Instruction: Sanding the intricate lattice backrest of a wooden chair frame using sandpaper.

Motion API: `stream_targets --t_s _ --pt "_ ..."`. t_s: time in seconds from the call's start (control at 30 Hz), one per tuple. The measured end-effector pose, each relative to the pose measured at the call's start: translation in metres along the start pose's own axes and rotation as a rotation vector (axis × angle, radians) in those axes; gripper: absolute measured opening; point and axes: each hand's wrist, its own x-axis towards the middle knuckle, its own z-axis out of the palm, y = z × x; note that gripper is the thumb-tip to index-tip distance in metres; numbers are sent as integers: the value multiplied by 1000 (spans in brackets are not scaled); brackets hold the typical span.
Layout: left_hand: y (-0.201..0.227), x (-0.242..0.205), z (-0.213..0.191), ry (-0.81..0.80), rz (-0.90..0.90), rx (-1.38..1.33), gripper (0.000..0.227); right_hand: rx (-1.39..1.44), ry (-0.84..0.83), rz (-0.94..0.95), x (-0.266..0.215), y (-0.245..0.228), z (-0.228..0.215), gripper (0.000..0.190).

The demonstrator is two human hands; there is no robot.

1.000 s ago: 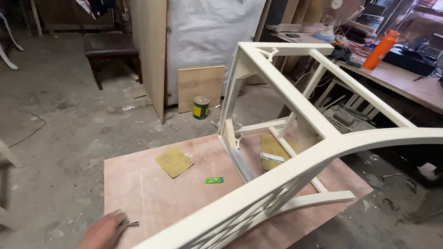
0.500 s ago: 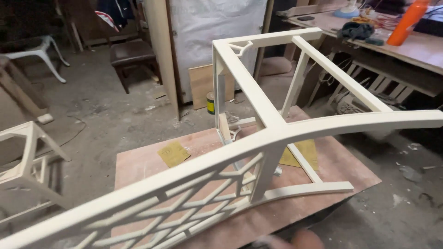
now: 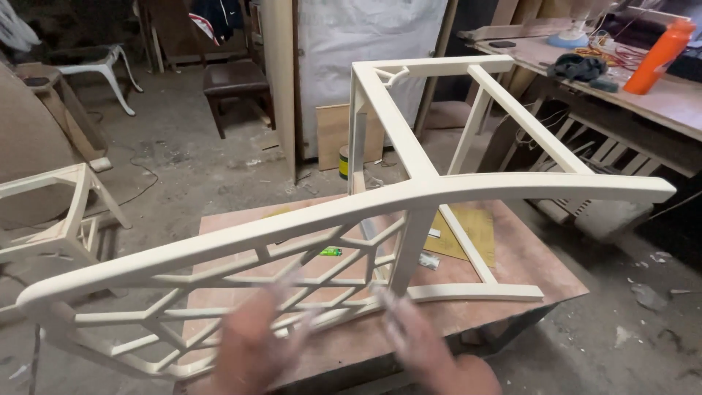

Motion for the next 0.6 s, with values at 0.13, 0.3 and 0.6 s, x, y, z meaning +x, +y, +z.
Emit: stream_targets --t_s 0.13,0.3,0.6 --pt "-16 103 -81 76 93 316 36 -541 232 365 53 -9 -41 65" --pt "-38 154 -94 -308 -460 524 49 -673 329 337 78 -12 -43 65" --pt "-41 155 -100 -553 -677 332 59 -790 288 585 80 -37 -38 40"
